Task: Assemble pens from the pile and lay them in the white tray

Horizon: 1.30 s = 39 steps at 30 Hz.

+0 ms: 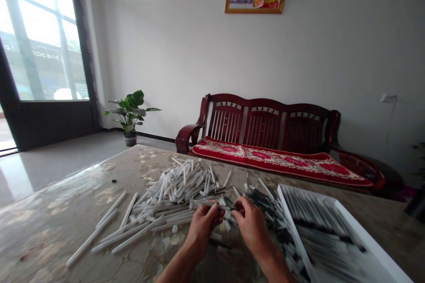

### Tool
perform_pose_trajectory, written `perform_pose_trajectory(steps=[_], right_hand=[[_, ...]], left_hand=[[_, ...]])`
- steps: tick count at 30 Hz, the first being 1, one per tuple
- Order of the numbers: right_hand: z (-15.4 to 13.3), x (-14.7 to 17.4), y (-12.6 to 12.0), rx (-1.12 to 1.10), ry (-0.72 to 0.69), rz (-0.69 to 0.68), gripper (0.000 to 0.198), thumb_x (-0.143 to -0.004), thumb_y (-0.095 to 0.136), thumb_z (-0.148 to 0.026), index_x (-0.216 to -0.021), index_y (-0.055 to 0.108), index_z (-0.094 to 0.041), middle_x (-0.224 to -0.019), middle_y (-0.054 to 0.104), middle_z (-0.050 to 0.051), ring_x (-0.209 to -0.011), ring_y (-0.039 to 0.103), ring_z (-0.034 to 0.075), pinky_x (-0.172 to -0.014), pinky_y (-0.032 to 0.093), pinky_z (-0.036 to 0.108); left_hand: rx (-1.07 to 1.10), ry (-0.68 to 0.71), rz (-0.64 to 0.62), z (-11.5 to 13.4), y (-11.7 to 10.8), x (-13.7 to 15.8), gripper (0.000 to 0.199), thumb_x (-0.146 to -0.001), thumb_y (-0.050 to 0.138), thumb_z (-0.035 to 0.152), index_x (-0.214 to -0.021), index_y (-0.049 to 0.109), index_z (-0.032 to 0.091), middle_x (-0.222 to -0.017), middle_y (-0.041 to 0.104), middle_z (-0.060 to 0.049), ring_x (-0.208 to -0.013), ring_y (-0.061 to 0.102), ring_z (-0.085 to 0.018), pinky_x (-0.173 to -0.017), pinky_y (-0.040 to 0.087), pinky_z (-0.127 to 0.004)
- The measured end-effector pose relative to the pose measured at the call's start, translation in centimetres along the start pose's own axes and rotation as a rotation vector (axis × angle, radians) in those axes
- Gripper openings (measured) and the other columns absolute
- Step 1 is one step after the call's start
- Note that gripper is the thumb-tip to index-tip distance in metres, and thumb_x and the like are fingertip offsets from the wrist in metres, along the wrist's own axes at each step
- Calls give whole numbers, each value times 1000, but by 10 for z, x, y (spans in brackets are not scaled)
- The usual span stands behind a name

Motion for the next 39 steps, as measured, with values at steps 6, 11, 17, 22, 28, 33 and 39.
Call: perform_pose_trajectory(steps=[6,11,17,22,28,33,39], right_hand=[[2,4,4,152,-183,39,19,-75,59,-6,-81,61,-23,-79,72,1,-76,70,20,-68,49,26],[5,4,6,83,-176,33,23,-76,58,-5,-88,62,-23,-83,74,1,-80,71,19,-71,51,25],[5,11,7,-54,-198,29,24,-82,50,-12,-99,64,-24,-88,73,3,-82,70,19,-73,52,26],[10,11,15,-273,-21,-63,24,-91,41,-30,-101,62,-22,-67,66,1,-61,64,18,-55,49,26],[8,8,9,-289,53,-113,32,-93,42,-45,-109,58,-22,-72,67,1,-64,64,19,-55,46,26],[6,9,5,45,-120,-10,23,-93,46,-37,-79,58,-23,-72,68,1,-70,65,18,-61,40,25],[6,9,6,177,-133,-38,40,-99,36,-45,-73,56,-23,-58,63,-1,-53,60,16,-52,29,26]], left_hand=[[10,-9,26,-4,0,0,41,-50,93,30,-77,67,14,-66,72,-2,-61,68,-13,-56,54,-19],[-6,22,10,-4,-1,0,46,-46,94,36,-76,67,14,-65,71,-1,-60,68,-13,-54,54,-20],[-11,34,-4,-1,0,8,48,-45,93,38,-77,67,14,-66,71,-1,-60,68,-13,-55,54,-20],[-34,53,-31,-4,3,13,49,-46,92,40,-78,66,13,-67,72,-2,-61,68,-13,-55,53,-20],[17,20,42,-5,5,12,54,-39,95,40,-77,67,13,-65,72,-2,-59,68,-13,-55,54,-19],[26,25,20,-4,7,14,51,-39,95,38,-74,67,13,-62,70,0,-59,68,-12,-54,54,-19],[10,44,28,-4,6,12,49,-41,94,39,-74,67,13,-62,70,-1,-58,67,-12,-54,54,-20]])
Point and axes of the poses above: each hand's wrist, its own x-axis away from the middle knuckle, its own y-axis out of the palm, z = x × y, the point moved 1 cm from there along -x, towards the middle knuckle
